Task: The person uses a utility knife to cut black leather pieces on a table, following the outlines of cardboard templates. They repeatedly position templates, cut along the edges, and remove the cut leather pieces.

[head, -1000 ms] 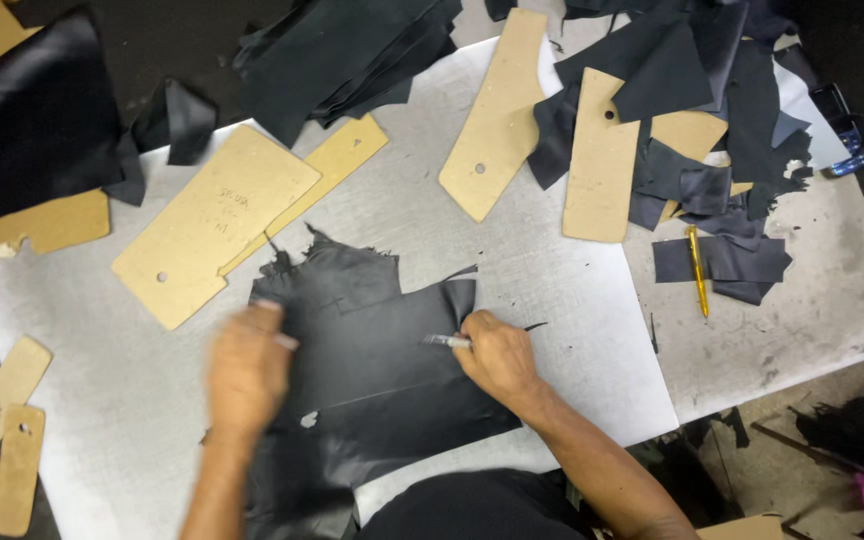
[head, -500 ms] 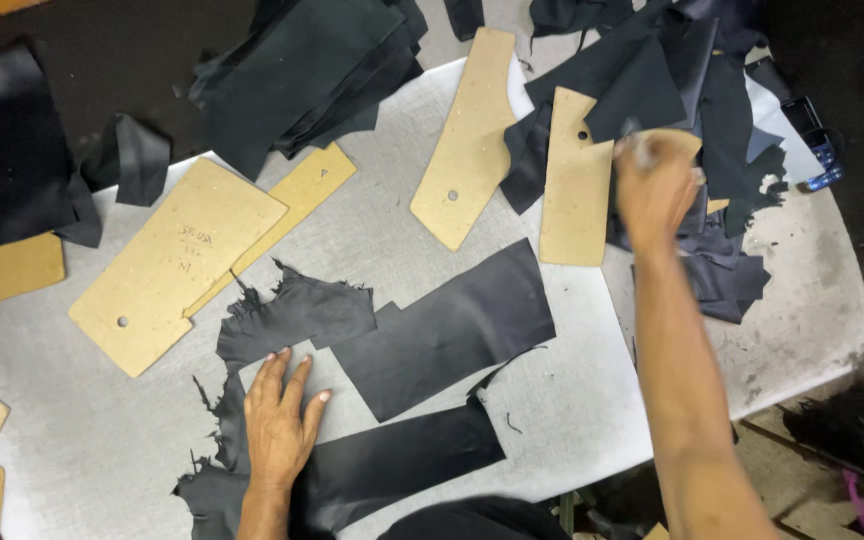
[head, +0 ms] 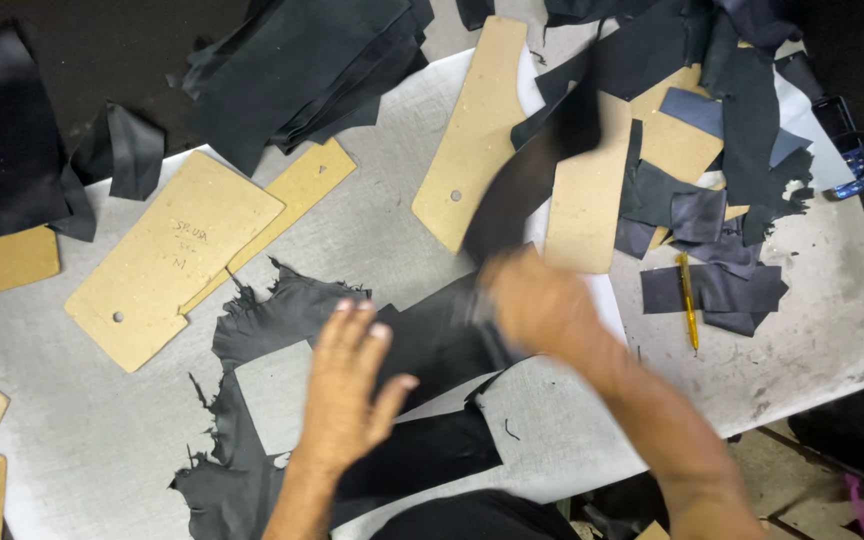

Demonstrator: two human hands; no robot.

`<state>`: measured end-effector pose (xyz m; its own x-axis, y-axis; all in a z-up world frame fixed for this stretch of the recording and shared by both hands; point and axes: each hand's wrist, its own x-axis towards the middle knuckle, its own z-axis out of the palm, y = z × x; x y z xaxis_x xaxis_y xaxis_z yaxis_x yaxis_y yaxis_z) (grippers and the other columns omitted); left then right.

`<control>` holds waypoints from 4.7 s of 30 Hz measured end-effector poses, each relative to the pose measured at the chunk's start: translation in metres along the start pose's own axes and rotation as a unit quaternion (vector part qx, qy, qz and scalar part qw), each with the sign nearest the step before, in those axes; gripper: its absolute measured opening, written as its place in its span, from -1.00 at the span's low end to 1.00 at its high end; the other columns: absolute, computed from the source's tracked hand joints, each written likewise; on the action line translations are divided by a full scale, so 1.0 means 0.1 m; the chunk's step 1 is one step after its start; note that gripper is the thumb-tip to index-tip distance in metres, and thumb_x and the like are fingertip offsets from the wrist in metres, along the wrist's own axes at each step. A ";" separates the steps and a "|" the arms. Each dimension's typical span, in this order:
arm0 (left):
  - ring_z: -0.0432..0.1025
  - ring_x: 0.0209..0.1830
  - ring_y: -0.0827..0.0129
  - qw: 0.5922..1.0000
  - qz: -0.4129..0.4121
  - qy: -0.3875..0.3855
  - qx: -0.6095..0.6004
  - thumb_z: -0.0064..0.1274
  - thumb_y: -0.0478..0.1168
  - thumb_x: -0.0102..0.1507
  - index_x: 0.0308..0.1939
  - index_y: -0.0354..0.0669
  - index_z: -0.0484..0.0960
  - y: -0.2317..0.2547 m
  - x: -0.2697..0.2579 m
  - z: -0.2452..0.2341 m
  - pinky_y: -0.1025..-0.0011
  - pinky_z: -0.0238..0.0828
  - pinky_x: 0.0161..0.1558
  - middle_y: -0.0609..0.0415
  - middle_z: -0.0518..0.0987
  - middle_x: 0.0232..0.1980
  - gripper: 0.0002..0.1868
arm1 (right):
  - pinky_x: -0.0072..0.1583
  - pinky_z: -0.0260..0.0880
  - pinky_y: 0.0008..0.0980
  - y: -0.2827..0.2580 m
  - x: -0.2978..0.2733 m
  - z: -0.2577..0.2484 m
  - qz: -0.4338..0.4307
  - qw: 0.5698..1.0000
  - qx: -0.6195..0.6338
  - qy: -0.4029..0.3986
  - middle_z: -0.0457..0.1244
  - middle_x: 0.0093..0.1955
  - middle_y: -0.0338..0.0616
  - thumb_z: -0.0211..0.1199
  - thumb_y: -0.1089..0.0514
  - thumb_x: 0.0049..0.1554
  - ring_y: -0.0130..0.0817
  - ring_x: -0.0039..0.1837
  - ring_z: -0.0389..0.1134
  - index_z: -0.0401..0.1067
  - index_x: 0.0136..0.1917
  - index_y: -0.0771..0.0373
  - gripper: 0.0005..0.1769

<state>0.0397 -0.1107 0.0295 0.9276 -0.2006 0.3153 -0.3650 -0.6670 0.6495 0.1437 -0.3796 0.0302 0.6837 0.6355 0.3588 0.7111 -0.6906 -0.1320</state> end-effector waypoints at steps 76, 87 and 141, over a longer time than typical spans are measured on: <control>0.42 0.10 0.46 0.716 -0.276 -0.297 -0.568 -0.06 -0.22 0.44 0.40 -0.29 0.39 0.64 -1.67 0.84 0.44 0.38 0.20 0.06 0.58 0.13 -0.55 | -0.46 0.05 -0.55 -3.24 -3.08 -0.08 0.681 0.505 0.435 0.302 0.30 -0.19 -0.17 0.21 0.25 0.24 -0.59 -0.47 0.05 0.37 0.26 0.38 -0.67; 0.52 0.07 0.41 0.813 -0.275 -0.359 -0.366 0.09 -0.22 0.33 0.21 -0.24 0.61 0.28 -2.15 0.10 0.43 0.43 0.16 0.03 0.67 0.02 -0.63 | -0.35 0.20 -0.44 -3.46 -5.78 -0.31 0.758 0.238 0.229 0.562 0.31 0.13 -0.01 0.12 0.27 0.34 -0.21 -0.10 0.53 0.24 0.21 0.26 -0.81; 0.39 0.18 -0.13 0.974 -0.180 0.040 0.130 0.31 -0.12 0.21 0.12 -0.23 0.58 -0.88 -1.45 -0.38 -0.02 0.34 0.16 -0.23 0.51 0.14 -0.53 | -0.14 0.27 -0.35 -1.46 -0.56 1.01 0.454 0.840 0.259 -0.142 0.30 -0.26 -0.15 0.50 0.03 0.16 -0.39 -0.22 0.24 0.52 0.03 0.34 -0.65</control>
<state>-0.0660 0.0045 -0.0472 0.9787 0.1297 0.1591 0.0250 -0.8448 0.5345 0.0181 -0.2802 -0.0636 0.9422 0.0354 -0.3332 -0.1997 -0.7392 -0.6432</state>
